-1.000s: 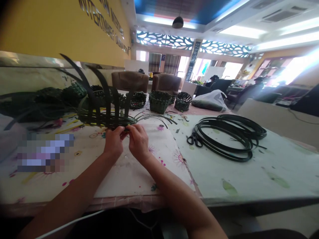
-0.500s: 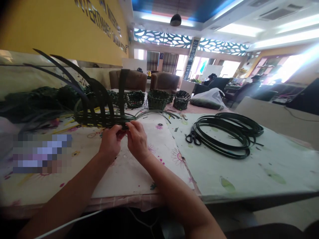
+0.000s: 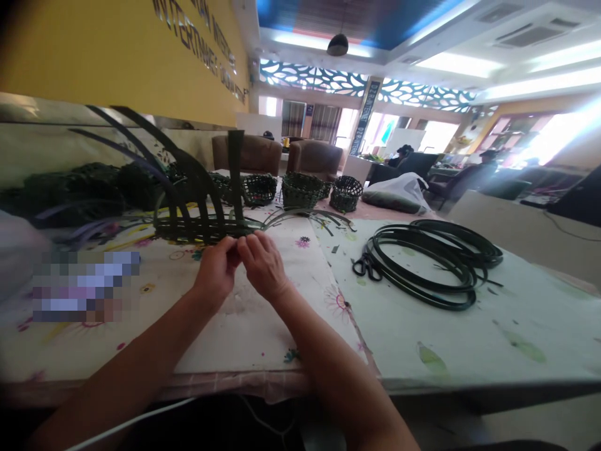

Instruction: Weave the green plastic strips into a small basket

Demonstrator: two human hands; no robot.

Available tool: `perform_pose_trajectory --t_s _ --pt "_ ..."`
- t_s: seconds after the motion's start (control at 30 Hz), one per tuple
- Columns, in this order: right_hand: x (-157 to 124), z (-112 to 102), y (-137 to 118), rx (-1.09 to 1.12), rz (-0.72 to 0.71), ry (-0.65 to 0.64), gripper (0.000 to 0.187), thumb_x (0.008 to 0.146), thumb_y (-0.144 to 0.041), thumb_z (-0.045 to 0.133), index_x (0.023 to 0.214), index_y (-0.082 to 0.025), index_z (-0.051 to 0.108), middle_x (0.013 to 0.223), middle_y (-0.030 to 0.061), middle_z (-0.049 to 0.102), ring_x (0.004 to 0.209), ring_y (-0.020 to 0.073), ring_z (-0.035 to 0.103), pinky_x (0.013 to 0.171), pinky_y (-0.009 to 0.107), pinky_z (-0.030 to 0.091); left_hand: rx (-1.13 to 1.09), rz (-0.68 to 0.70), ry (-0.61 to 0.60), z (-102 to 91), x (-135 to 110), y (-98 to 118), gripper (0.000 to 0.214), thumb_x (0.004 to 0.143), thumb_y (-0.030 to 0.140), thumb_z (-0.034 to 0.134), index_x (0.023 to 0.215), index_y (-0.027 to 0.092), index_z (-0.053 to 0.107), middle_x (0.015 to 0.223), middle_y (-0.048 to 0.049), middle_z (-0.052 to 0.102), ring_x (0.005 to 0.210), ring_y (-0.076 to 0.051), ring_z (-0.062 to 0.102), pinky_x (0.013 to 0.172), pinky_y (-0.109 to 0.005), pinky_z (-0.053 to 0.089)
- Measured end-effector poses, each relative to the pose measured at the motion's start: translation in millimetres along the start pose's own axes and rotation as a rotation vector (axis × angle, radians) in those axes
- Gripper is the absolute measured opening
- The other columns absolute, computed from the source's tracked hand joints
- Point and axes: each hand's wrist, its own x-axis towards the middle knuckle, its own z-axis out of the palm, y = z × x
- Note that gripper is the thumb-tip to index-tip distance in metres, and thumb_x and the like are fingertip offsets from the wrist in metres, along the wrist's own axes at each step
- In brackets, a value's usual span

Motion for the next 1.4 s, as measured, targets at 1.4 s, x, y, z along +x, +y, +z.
perform_pose_trajectory --t_s 1.4 --pt "15.2 -47.0 90.7 0.004 0.183 -0.053 0.022 0.088 -0.009 0.054 0.103 -0.024 0.049 0.1 0.0068 0.052 0.093 0.0237 0.051 0.077 0.037 0.049 1.437 1.427 -0.485 -29.4 76.5 81.3 0.034 0.089 0.049 0.066 0.109 0.021 0.065 0.114 -0.01 0.057 0.109 -0.027 0.054 0.099 -0.043 0.042"
